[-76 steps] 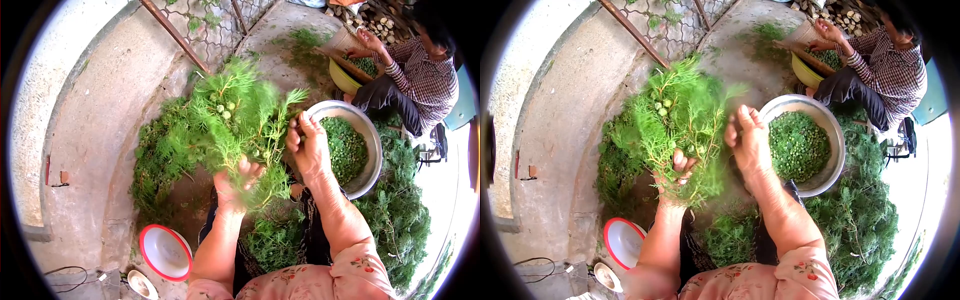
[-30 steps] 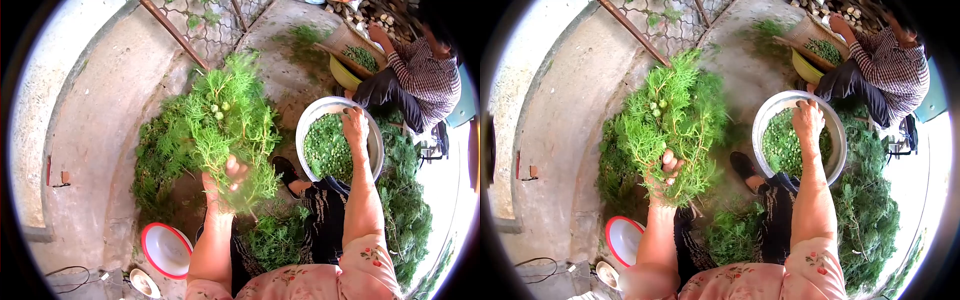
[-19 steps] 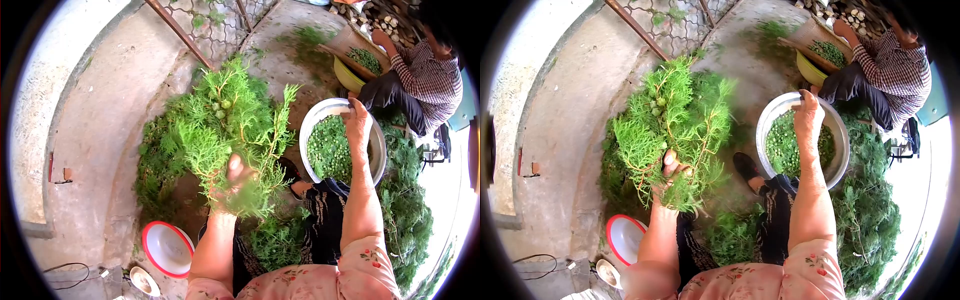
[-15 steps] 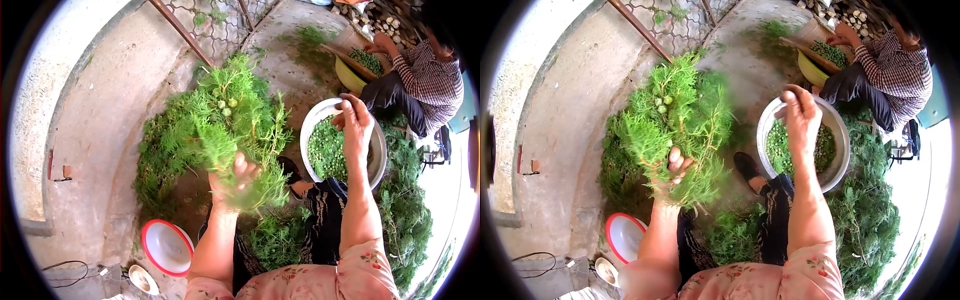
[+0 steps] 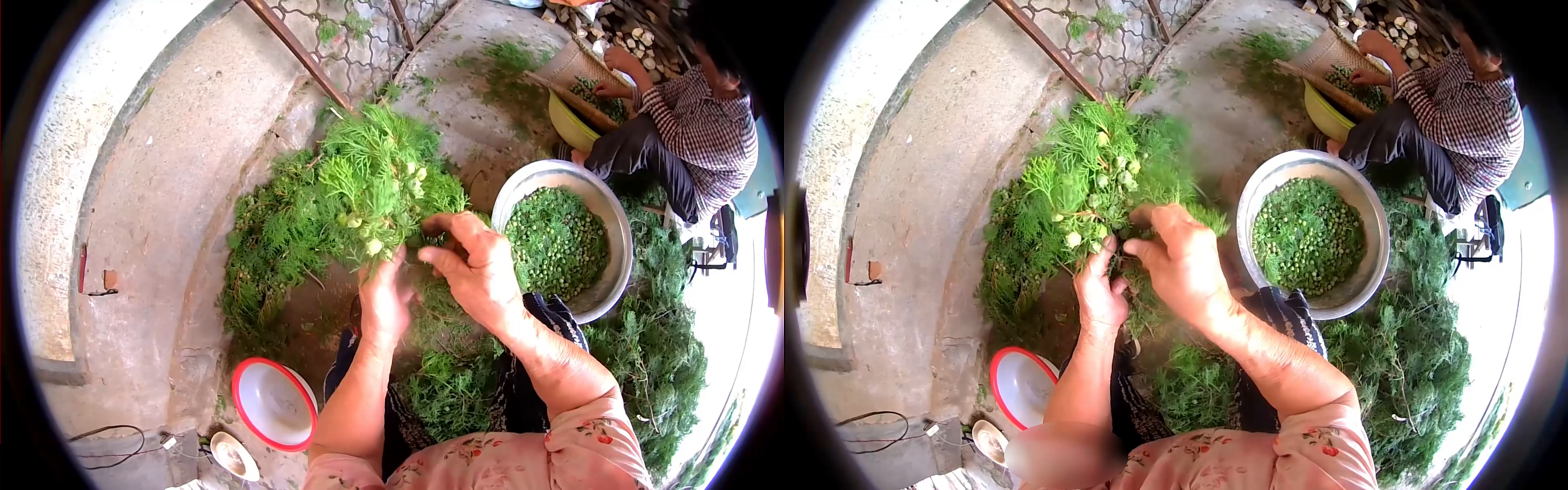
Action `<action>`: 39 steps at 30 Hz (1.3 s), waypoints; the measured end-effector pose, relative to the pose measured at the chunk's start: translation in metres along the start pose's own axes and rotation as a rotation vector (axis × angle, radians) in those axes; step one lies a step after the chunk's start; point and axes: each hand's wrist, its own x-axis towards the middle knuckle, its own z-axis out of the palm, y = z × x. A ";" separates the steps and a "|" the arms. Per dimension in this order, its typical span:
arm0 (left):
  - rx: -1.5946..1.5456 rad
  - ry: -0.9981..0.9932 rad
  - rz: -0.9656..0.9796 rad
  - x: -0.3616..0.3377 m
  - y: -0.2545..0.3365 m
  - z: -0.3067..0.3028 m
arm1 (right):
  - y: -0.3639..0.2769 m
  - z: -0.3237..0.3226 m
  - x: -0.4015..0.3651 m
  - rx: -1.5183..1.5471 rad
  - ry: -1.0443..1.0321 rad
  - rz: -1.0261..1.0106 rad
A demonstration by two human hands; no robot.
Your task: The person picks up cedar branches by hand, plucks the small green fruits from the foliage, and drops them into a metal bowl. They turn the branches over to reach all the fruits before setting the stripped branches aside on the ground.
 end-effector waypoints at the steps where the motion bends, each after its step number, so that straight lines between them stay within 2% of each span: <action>1: 0.128 -0.058 0.003 -0.001 0.001 -0.005 | 0.004 0.001 0.001 -0.008 -0.019 0.023; 3: 0.107 -0.069 0.004 -0.001 -0.003 -0.009 | 0.004 0.006 0.002 -0.018 -0.004 -0.012; 10: 0.100 -0.069 -0.034 -0.004 -0.007 -0.007 | 0.019 0.011 0.011 0.097 -0.045 0.119; 11: 0.069 -0.070 -0.055 -0.005 -0.006 -0.005 | 0.016 0.008 0.012 0.024 -0.045 0.054; 14: -0.119 -0.076 -0.090 0.007 -0.020 -0.018 | 0.016 0.003 0.018 0.186 -0.187 0.240; 15: -0.182 -0.068 -0.127 0.012 -0.020 -0.018 | 0.010 -0.002 0.021 0.395 -0.247 0.473; 16: -0.173 -0.127 -0.139 0.013 -0.018 -0.017 | 0.007 -0.005 0.022 0.479 -0.258 0.535; 17: -0.162 -0.187 -0.149 0.013 -0.014 -0.015 | 0.010 -0.005 0.021 0.575 -0.243 0.535; 21: -0.092 -0.156 -0.215 0.011 -0.007 -0.017 | 0.012 -0.001 0.020 0.894 -0.118 0.603; 24: -0.016 -0.117 -0.073 0.012 -0.009 -0.013 | 0.014 -0.003 0.018 0.955 -0.193 0.572; 28: 0.161 -0.053 -0.088 0.001 -0.007 -0.010 | 0.011 0.003 0.016 0.664 -0.118 0.563; 29: 0.117 0.022 -0.139 -0.002 -0.007 -0.005 | 0.011 0.006 0.016 0.567 -0.096 0.488; 30: 0.271 -0.094 -0.069 0.000 -0.006 -0.007 | 0.010 0.006 0.016 0.398 -0.074 0.429; 32: 0.191 -0.029 -0.136 -0.005 -0.003 0.001 | 0.028 0.017 0.013 0.475 -0.028 0.279; 35: 0.025 0.029 -0.167 0.006 -0.008 -0.002 | 0.017 0.006 0.015 0.616 -0.081 0.583; 38: -0.051 -0.095 -0.178 0.011 -0.007 -0.006 | 0.019 0.003 0.017 0.985 0.000 0.578; 39: 0.006 -0.077 -0.143 0.010 -0.006 -0.003 | 0.019 0.004 0.017 0.980 -0.002 0.543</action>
